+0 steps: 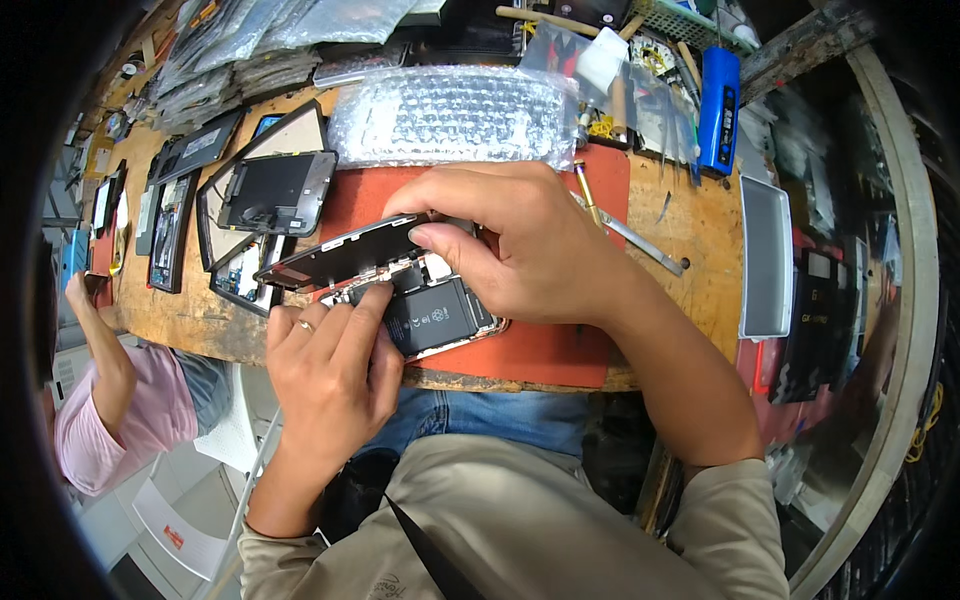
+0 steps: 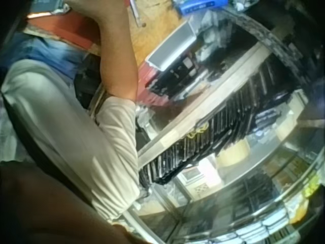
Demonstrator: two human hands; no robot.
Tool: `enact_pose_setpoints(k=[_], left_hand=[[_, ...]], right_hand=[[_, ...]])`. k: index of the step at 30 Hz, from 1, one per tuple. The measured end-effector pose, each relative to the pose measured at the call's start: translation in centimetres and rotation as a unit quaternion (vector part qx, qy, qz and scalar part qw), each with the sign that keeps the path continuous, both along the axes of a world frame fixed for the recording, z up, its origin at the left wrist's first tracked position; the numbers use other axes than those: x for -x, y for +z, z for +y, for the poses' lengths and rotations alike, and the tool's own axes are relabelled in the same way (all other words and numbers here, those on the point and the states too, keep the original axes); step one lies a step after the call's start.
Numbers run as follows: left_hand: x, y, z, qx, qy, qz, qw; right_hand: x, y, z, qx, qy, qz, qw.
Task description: The person disassembles and reassembles smartphones at a workbench. They remove back covers, handle internal components, and test the devices by powering them on. The person also wipes the screen of one phone and uses a plastic pry tool to open another device.
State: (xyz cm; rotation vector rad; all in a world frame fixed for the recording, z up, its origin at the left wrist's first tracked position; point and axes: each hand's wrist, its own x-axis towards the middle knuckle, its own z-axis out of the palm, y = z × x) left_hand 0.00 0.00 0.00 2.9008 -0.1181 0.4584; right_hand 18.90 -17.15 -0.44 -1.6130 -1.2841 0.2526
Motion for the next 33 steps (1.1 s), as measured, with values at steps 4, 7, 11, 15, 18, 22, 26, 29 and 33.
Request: enact_pose_setpoints(k=[4,7,11,15,18,22,26,29,33], left_hand=[[0.9,0.2,-0.6,-0.009,-0.002,-0.017,1.0],[2.1,0.8,-1.6,-0.033,-0.015,-0.006,0.999],[1.0,-0.3,-2.7,-0.038,-0.002,-0.008,0.999],[0.1,0.0,-3.0,-0.065,0.005,-0.006,0.998],[-0.4,0.5,-2.7,-0.092,-0.019,-0.008,0.996],[-0.9,0.5,-2.3,-0.109,-0.061,-0.009,0.992],[-0.6,0.7,-2.3,-0.068,-0.047,-0.002,0.997],[1.8,0.9,-1.1,-0.027,-0.053,-0.07,0.996],[3.6,-0.8,3.0,0.104,0.098,-0.251,0.957]], right_hand=[[0.7,0.3,0.1,0.002,-0.032,0.017,0.999],[1.2,0.1,0.9,-0.023,-0.047,0.006,0.999],[1.4,-0.1,1.2,-0.044,-0.051,0.003,0.998],[1.4,-0.1,1.0,-0.044,-0.061,0.005,0.997],[1.2,-0.3,0.9,-0.05,-0.056,-0.009,0.997],[1.0,-0.3,1.0,-0.047,-0.044,-0.025,0.998],[0.7,0.5,0.4,-0.017,-0.011,-0.021,1.0],[0.6,0.5,0.0,-0.02,0.0,-0.006,1.0],[0.5,1.4,-0.2,-0.005,0.034,-0.013,0.999]])
